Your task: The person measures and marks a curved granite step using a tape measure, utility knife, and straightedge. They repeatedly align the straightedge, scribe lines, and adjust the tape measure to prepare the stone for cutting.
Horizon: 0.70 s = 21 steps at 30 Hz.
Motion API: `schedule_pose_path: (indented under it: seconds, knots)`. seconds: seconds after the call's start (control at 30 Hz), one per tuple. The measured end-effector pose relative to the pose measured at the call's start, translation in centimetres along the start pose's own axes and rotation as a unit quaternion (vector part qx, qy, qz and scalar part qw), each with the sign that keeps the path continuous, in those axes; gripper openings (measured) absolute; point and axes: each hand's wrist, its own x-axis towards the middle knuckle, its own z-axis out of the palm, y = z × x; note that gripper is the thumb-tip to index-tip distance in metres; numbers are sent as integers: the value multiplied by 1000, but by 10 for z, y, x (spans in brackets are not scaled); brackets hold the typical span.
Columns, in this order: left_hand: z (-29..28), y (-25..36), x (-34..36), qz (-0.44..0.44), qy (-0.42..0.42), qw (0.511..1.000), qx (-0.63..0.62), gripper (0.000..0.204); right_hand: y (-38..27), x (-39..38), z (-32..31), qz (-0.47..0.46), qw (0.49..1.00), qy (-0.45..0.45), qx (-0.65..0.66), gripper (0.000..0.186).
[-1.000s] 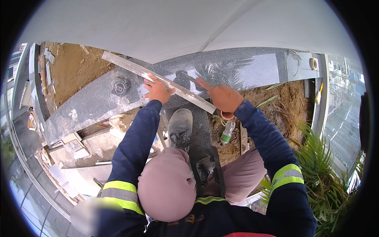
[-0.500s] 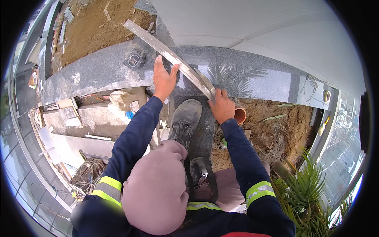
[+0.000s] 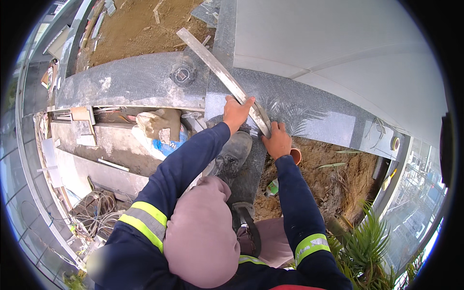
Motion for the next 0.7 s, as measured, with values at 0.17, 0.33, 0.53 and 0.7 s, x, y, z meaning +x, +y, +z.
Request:
schedule_pose_path:
  seconds: [0.17, 0.33, 0.53, 0.7]
  knots:
    - [-36, -10, 24, -44, 39, 995, -81, 67, -30, -15, -35, -67, 998, -18, -12, 54]
    - [-38, 3, 30, -95, -103, 958, -249, 43, -14, -22, -40, -81, 996, 2, 40, 61]
    - [-50, 11, -82, -60, -351, 901, -246, 41, 28, -72, -70, -153, 984, 66, 58, 80]
    - [-56, -25, -111, -8, -471, 879, 73, 55, 92, -136, -86, -217, 966, 136, 40, 67]
